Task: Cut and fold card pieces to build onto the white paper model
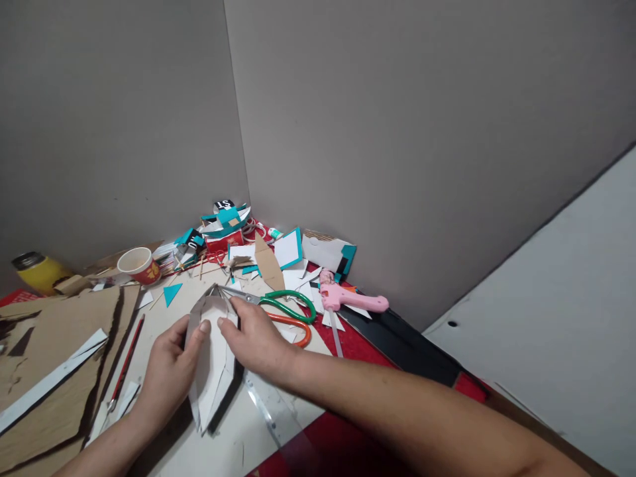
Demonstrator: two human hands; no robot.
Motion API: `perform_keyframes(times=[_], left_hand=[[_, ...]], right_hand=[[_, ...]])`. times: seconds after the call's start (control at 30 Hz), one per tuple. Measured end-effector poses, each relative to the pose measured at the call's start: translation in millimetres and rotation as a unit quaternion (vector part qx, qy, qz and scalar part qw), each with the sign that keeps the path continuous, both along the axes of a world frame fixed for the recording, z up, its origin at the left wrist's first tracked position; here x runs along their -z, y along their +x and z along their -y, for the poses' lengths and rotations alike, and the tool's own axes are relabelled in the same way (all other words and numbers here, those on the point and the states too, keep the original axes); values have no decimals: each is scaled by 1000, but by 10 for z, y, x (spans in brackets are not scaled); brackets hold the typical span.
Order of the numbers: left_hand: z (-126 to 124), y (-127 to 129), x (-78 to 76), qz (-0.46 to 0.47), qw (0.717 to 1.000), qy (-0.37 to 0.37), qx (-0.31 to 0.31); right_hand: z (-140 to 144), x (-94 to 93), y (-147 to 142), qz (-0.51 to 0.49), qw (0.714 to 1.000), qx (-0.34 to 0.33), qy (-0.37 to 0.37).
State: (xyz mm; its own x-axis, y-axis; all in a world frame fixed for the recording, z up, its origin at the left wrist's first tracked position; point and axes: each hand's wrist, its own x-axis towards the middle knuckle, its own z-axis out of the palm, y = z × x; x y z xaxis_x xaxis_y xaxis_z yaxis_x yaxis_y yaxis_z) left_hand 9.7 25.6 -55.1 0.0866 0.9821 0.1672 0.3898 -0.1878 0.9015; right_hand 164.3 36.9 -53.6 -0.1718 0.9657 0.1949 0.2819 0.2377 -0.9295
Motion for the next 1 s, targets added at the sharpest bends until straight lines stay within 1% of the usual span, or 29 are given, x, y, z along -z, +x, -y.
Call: perform_keyframes(times=[0.13, 0.2, 0.27, 0.33, 0.43, 0.5, 0.57, 0.63, 0.7, 0.73, 0.87, 1.0], left_hand=[[-5, -2, 24, 21, 1000, -22, -6], [-24, -11, 11, 37, 999, -28, -9], [-39, -24, -17, 50, 999, -15, -13], [-39, -39, -47, 62, 998, 1, -6], [-16, -62, -68, 78, 997, 6, 16], [-7, -73, -64, 89, 996, 7, 21], [-11, -76, -53, 100, 995, 4, 21], [-23, -73, -41, 96, 995, 1, 27], [-35, -63, -28, 81, 996, 3, 41], [-39, -57, -22, 74, 996, 4, 49], [-34, -25, 16, 72, 995, 3, 74], [-4, 10, 59, 77, 994, 4, 78]], right_hand=[[-22, 7, 10, -14, 1000, -21, -13], [-25, 7, 7, -25, 998, -35, -34], [-18, -2, 0, -16, 997, -58, -55], [-5, -19, -10, 6, 995, -80, -54], [14, -55, -18, 27, 995, -92, -25], [29, -81, -11, 16, 998, -63, 3], [46, -104, 6, 2, 998, -9, 63], [62, -119, 28, 7, 989, 29, 144], [71, -121, 45, 25, 977, 28, 208], [70, -117, 50, 34, 973, 24, 226], [50, -91, 56, 56, 971, 32, 232], [41, -94, 70, 84, 969, 39, 228]])
